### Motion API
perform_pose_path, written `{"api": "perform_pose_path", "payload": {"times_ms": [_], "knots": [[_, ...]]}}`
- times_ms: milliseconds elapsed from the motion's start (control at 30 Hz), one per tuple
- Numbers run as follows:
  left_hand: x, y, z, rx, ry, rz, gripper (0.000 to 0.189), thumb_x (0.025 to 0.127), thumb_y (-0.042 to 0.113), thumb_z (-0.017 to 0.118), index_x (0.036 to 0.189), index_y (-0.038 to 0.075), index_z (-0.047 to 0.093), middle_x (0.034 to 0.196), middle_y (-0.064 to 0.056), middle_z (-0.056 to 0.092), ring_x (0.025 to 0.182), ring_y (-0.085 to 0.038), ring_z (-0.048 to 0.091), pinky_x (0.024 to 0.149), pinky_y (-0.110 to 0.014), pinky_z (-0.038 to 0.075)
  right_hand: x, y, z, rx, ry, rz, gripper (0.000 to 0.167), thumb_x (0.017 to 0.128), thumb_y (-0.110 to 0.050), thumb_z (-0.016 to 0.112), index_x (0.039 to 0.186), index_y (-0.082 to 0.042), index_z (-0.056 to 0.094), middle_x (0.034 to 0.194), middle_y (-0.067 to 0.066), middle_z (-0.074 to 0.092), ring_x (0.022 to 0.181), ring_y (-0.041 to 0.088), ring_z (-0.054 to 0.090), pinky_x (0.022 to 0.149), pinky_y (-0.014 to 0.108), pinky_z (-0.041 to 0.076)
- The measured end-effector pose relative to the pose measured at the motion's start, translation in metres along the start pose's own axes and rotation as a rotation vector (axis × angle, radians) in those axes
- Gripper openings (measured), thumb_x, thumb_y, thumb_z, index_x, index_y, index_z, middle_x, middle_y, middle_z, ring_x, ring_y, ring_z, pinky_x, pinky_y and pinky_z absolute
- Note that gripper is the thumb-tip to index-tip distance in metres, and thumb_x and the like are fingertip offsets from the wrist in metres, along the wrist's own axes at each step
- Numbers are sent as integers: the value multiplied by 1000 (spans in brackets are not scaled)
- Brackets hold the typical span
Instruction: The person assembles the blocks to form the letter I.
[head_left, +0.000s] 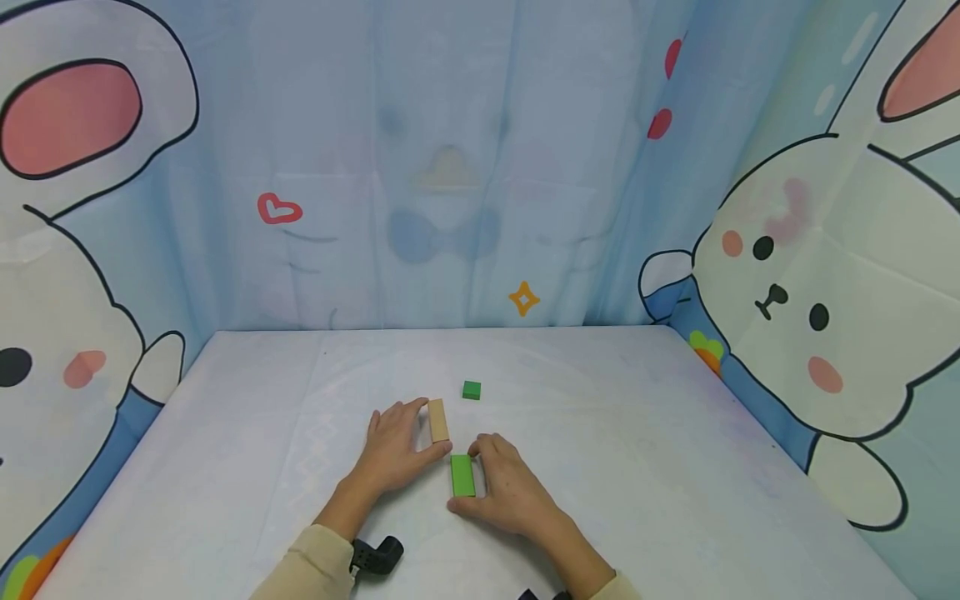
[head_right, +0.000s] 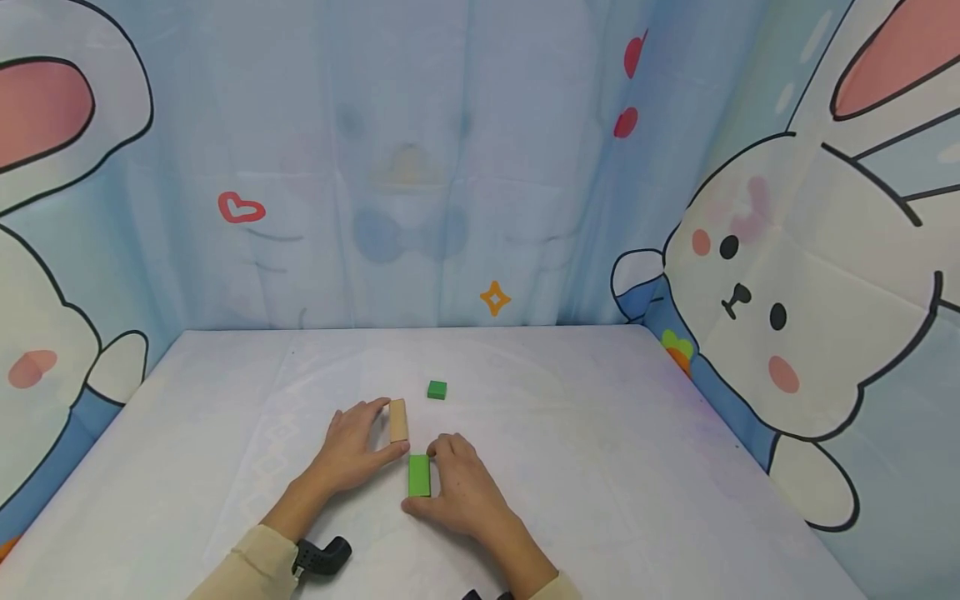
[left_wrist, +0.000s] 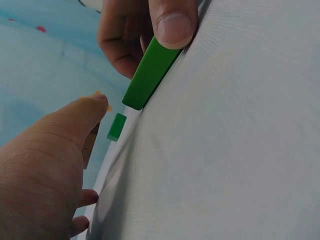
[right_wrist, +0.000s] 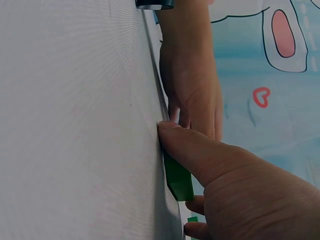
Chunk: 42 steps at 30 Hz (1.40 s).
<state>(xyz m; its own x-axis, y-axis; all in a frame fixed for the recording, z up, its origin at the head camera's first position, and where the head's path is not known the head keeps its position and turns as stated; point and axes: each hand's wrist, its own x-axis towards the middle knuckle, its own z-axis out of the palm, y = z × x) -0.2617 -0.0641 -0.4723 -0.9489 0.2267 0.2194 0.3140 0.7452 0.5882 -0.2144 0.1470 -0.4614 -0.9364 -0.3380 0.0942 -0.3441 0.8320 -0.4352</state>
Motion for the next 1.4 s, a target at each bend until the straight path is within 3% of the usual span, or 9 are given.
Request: {"api": "perform_pose_path", "payload": {"times_ms": [333, 800, 1400], "knots": [[1, 6, 4, 26, -3, -9, 80, 91, 56, 71, 150, 8, 48, 154, -21, 50, 148, -47, 37, 121, -74, 14, 0, 1, 2, 5, -9, 13, 73, 77, -56, 85, 127, -12, 55, 116, 1, 56, 105, 16, 53, 97, 44, 54], [5, 12, 9, 58, -3, -4, 79, 91, 58, 69, 149, 8, 48, 153, -20, 51, 149, -48, 36, 119, -77, 13, 0, 1, 1, 23, -16, 22, 78, 78, -56, 85, 130, -5, 57, 137, 14, 56, 129, 30, 55, 112, 51, 48], [4, 16, 9, 77, -23, -8, 77, 92, 58, 68, 147, 8, 51, 153, -20, 50, 150, -48, 34, 119, -77, 11, -2, 0, -2, 30, -10, 13, 75, 78, -54, 86, 128, -5, 58, 145, 18, 53, 141, 35, 48, 115, 53, 44]]}}
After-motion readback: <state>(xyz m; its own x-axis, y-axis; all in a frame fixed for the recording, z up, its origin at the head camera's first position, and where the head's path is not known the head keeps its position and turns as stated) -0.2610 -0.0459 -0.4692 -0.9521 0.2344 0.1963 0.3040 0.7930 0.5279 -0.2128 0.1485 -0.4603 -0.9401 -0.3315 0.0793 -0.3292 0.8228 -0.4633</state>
